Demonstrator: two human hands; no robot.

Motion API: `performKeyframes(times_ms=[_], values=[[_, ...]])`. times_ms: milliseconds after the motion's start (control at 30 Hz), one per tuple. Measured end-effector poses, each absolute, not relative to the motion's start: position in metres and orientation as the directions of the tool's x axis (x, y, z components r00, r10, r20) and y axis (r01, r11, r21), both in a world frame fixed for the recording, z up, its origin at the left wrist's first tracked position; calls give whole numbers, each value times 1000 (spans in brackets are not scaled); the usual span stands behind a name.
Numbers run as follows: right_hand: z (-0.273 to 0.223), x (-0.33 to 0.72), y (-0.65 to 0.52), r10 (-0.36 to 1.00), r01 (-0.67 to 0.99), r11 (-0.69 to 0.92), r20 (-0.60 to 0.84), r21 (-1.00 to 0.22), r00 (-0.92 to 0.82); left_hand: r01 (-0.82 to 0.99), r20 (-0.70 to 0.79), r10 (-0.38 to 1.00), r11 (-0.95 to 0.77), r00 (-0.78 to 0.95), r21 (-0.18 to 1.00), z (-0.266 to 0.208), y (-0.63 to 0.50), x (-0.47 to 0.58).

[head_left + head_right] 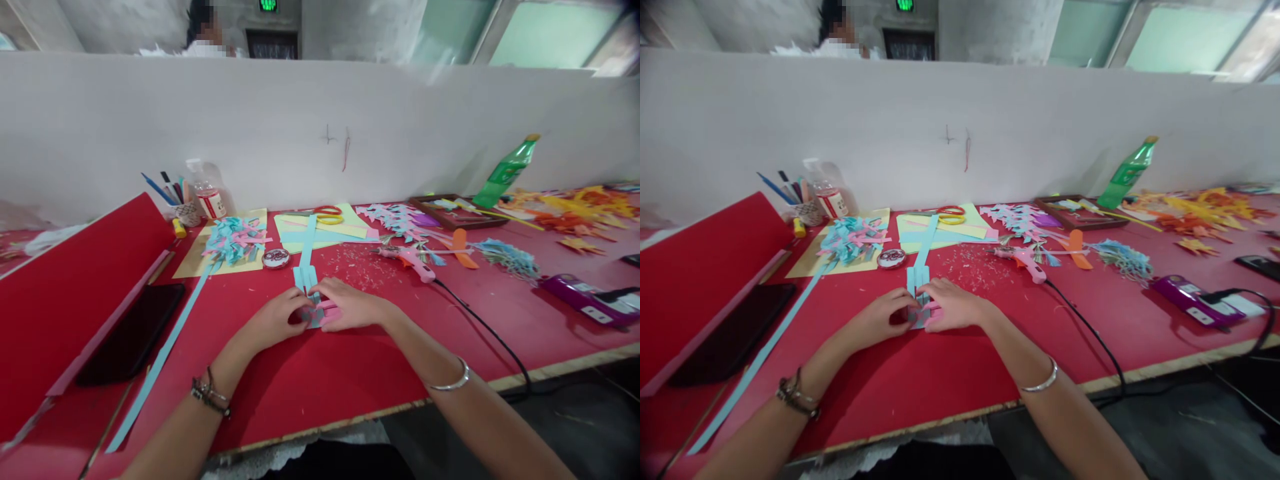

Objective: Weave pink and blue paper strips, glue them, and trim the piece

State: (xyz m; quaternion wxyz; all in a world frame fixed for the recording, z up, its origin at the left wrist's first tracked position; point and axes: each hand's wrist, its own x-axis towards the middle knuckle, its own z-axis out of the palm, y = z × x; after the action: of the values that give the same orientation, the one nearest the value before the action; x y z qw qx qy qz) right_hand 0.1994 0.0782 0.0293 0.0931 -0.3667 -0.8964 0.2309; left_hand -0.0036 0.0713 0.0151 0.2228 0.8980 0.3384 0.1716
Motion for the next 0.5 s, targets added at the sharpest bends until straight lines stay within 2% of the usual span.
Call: performKeyframes(times_ms=[133, 500], values=[[32, 201, 78, 682, 607, 623, -38, -492, -731, 496, 126, 643, -687, 755, 530, 17, 69, -3], [33, 199, 78, 672, 612, 657, -27, -440, -740, 494, 116, 618, -715, 778, 494, 17, 70, -2]])
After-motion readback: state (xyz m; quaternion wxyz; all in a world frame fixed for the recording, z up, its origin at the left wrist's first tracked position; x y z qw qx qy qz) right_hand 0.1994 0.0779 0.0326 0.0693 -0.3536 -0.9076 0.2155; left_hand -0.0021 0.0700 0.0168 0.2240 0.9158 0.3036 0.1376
